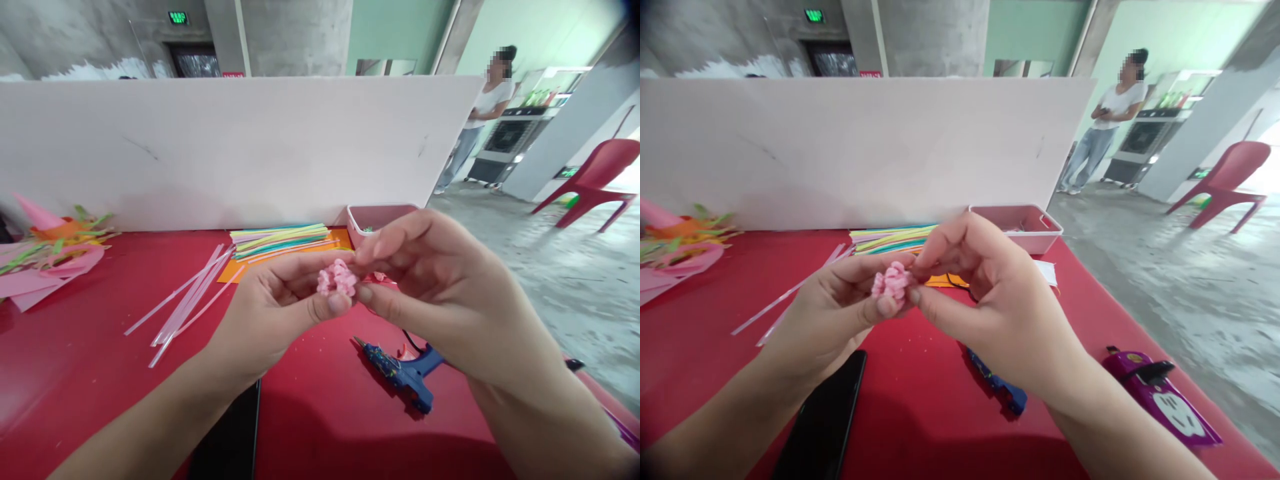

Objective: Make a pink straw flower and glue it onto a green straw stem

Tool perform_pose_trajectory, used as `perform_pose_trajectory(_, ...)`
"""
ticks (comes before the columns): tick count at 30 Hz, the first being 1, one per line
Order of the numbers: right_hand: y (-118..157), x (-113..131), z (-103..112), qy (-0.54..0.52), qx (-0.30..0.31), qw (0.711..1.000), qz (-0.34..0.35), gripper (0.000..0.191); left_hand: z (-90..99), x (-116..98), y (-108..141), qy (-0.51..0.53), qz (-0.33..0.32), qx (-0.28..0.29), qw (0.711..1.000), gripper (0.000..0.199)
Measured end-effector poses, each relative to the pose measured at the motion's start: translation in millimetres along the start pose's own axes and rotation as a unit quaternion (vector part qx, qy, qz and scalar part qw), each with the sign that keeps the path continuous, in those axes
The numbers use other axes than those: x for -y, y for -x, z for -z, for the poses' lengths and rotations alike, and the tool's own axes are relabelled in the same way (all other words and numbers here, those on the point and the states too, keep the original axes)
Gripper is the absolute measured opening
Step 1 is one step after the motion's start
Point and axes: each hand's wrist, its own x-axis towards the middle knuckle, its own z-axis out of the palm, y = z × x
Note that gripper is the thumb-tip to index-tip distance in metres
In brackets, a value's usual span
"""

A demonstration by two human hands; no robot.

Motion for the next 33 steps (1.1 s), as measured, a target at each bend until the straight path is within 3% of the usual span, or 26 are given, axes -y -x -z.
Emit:
perform_pose_trajectory(4,-1,3,-1,0.153,-0.045,0.987,0.002,0.023,-1.3,-5,-3,0.03,-0.005,-0.041,0.999,0.026)
perform_pose_trajectory(7,-1,2,-1,0.335,-0.037,0.941,0.02,0.019,0.6,-8,-5,0.038,0.0,-0.061,0.997,0.028)
perform_pose_trajectory(10,-2,-3,-3,0.398,-0.041,0.914,0.071,0.019,2.8,-10,-3,0.025,-0.016,-0.021,0.999,0.037)
perform_pose_trajectory(13,-5,-14,-7,0.352,-0.061,0.927,0.111,0.019,4.0,-12,2,-0.041,-0.091,0.055,0.993,0.048)
perform_pose_trajectory(15,-7,-21,-9,0.294,-0.07,0.943,0.14,0.025,5.4,-13,7,-0.126,-0.157,0.06,0.978,0.053)
perform_pose_trajectory(17,-10,-29,-11,0.238,-0.058,0.952,0.18,0.029,8.2,-12,8,-0.233,-0.238,0.034,0.942,0.056)
perform_pose_trajectory(19,-12,-37,-13,0.205,-0.037,0.954,0.215,0.032,12.4,-11,6,-0.336,-0.321,0.022,0.885,0.056)
perform_pose_trajectory(21,-12,-43,-16,0.186,-0.021,0.954,0.236,0.033,16.7,-10,2,-0.393,-0.362,0.031,0.845,0.047)
perform_pose_trajectory(24,-12,-49,-19,0.172,-0.01,0.955,0.24,0.033,20.5,-9,-3,-0.393,-0.356,0.032,0.847,0.033)
perform_pose_trajectory(33,-12,-46,-27,0.197,-0.007,0.957,0.211,0.022,20.8,-9,-1,-0.38,-0.365,0.027,0.85,0.023)
